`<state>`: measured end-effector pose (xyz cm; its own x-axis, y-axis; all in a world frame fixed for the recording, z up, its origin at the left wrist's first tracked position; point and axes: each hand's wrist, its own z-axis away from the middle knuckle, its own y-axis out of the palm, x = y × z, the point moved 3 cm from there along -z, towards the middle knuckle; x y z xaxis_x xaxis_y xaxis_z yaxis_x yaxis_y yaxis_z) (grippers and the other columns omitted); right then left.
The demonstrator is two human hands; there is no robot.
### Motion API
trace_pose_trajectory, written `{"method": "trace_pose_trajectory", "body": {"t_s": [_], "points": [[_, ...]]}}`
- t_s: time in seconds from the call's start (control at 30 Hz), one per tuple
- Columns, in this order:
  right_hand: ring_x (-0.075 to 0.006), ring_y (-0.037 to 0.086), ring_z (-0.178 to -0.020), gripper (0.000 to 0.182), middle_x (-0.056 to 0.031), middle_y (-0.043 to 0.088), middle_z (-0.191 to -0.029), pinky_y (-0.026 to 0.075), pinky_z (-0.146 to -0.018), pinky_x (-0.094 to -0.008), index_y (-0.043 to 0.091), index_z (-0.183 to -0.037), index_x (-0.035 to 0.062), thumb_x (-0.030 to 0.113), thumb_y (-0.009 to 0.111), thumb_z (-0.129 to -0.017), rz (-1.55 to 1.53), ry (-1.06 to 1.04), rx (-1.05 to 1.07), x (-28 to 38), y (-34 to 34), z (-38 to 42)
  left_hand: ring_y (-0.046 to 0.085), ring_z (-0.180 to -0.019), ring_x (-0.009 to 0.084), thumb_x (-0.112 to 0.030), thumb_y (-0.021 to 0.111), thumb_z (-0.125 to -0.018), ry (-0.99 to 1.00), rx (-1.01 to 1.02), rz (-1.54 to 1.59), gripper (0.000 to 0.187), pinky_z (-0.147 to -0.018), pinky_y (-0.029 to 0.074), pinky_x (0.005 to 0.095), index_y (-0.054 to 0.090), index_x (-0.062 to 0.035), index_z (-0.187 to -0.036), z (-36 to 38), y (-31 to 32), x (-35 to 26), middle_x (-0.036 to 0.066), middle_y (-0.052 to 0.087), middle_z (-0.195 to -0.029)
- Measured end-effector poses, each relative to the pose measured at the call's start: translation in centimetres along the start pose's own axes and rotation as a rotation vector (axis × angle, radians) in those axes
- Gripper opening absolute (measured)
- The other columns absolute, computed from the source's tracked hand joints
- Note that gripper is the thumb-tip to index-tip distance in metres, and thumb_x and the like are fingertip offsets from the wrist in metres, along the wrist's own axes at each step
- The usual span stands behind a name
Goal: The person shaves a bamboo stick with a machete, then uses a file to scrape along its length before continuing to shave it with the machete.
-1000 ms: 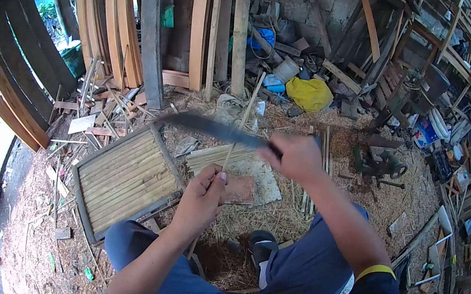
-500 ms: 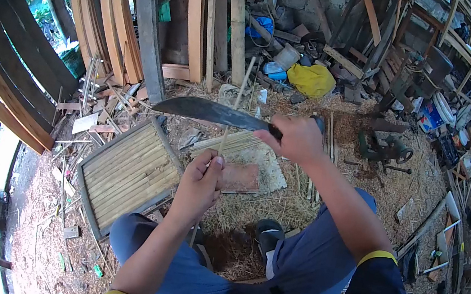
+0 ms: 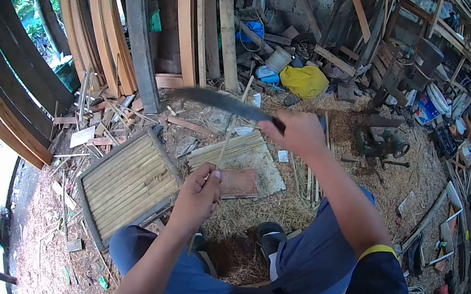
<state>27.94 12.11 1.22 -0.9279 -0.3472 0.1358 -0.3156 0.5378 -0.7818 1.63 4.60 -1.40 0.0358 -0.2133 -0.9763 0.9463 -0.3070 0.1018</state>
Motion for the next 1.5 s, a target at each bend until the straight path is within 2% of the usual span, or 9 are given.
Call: {"method": "trace_pose_trajectory", "body": {"t_s": [0.13,0.3,0.43,0.57,0.8,0.93,1.07,1.2,1.5], "points": [[-0.0319,0.065,-0.051,0.064,-0.0114,0.059,-0.052,0.053,-0.052,-0.0427,0.063,-0.065,0.0098,0.068,0.059,-0.092,-0.086,-0.220,-0.030,2.3,-0.1,1.8,0.033,-0.046,0.0018,-0.019,0.048,-0.110,0.035,0.022,-0.018,0.015,-0.041,0.025,0.0228,0.054,-0.0072,-0.104,0.1,0.1,-0.3,-0.007,0.041,-0.061],[-0.0322,0.065,-0.053,0.064,-0.0119,0.062,-0.057,0.052,-0.052,-0.0425,0.062,-0.065,0.0104,0.069,0.060,-0.091,-0.059,0.002,0.007,-0.1,0.5,0.2,0.033,-0.047,0.0019,-0.019,0.048,-0.110,-0.008,0.022,0.052,0.014,-0.041,0.025,0.0234,0.054,-0.0067,-0.107,0.1,-0.6,-0.1,-0.007,0.041,-0.061],[-0.0342,0.064,-0.054,0.058,-0.0121,0.063,-0.062,0.052,-0.053,-0.0444,0.066,-0.070,0.0084,0.062,0.064,-0.092,-0.026,-0.157,0.015,2.1,-0.8,1.4,0.033,-0.048,0.0019,-0.019,0.048,-0.109,0.044,-0.011,-0.049,0.014,-0.042,0.026,0.0232,0.055,-0.0060,-0.108,0.3,-0.4,-0.3,-0.007,0.042,-0.062],[-0.0348,0.066,-0.056,0.063,-0.0129,0.064,-0.062,0.052,-0.055,-0.0462,0.068,-0.073,0.0095,0.068,0.057,-0.093,0.004,0.089,0.023,-1.4,-0.1,0.1,0.033,-0.049,0.0018,-0.018,0.049,-0.109,0.015,-0.003,-0.050,0.015,-0.043,0.025,0.0231,0.056,-0.0057,-0.108,0.9,-0.5,-0.1,-0.007,0.042,-0.062],[-0.0357,0.065,-0.057,0.055,-0.0130,0.064,-0.065,0.053,-0.055,-0.0442,0.070,-0.077,0.0088,0.061,0.064,-0.092,-0.101,-0.106,-0.026,-0.8,-0.3,1.2,0.034,-0.049,0.0019,-0.018,0.049,-0.109,0.079,0.003,-0.114,0.014,-0.043,0.026,0.0236,0.056,-0.0065,-0.107,1.1,-0.9,0.1,-0.007,0.042,-0.063],[-0.0344,0.066,-0.058,0.056,-0.0132,0.063,-0.063,0.052,-0.054,-0.0431,0.068,-0.074,0.0087,0.063,0.066,-0.090,-0.059,0.054,0.037,-1.3,0.1,0.9,0.034,-0.049,0.0020,-0.018,0.048,-0.109,0.037,0.013,-0.034,0.014,-0.043,0.026,0.0237,0.056,-0.0072,-0.105,1.6,-0.9,-0.4,-0.008,0.041,-0.062],[-0.0373,0.066,-0.058,0.065,-0.0145,0.064,-0.061,0.052,-0.055,-0.0480,0.069,-0.072,0.0085,0.069,0.058,-0.092,-0.045,-0.105,0.002,-1.5,0.0,1.1,0.033,-0.049,0.0019,-0.019,0.048,-0.110,0.012,0.022,0.003,0.015,-0.043,0.025,0.0232,0.056,-0.0075,-0.105,1.5,-1.3,-0.2,-0.008,0.040,-0.062],[-0.0371,0.068,-0.062,0.066,-0.0153,0.065,-0.063,0.055,-0.060,-0.0463,0.071,-0.071,0.0068,0.067,0.058,-0.093,0.078,0.451,0.045,-4.6,-0.6,-1.2,0.032,-0.048,0.0018,-0.021,0.047,-0.110,0.044,0.070,-0.032,0.016,-0.042,0.024,0.0228,0.055,-0.0075,-0.106,1.6,-1.4,0.5,-0.008,0.039,-0.062],[-0.0327,0.066,-0.058,0.071,-0.0151,0.061,-0.059,0.051,-0.057,-0.0450,0.069,-0.075,0.0019,0.069,0.054,-0.096,-0.202,0.608,0.056,-1.2,-0.6,1.0,0.026,-0.044,0.0026,-0.026,0.044,-0.111,0.048,0.052,0.066,0.017,-0.039,0.020,0.0226,0.051,-0.0123,-0.103,2.3,-1.6,0.0,-0.006,0.036,-0.062]]}}
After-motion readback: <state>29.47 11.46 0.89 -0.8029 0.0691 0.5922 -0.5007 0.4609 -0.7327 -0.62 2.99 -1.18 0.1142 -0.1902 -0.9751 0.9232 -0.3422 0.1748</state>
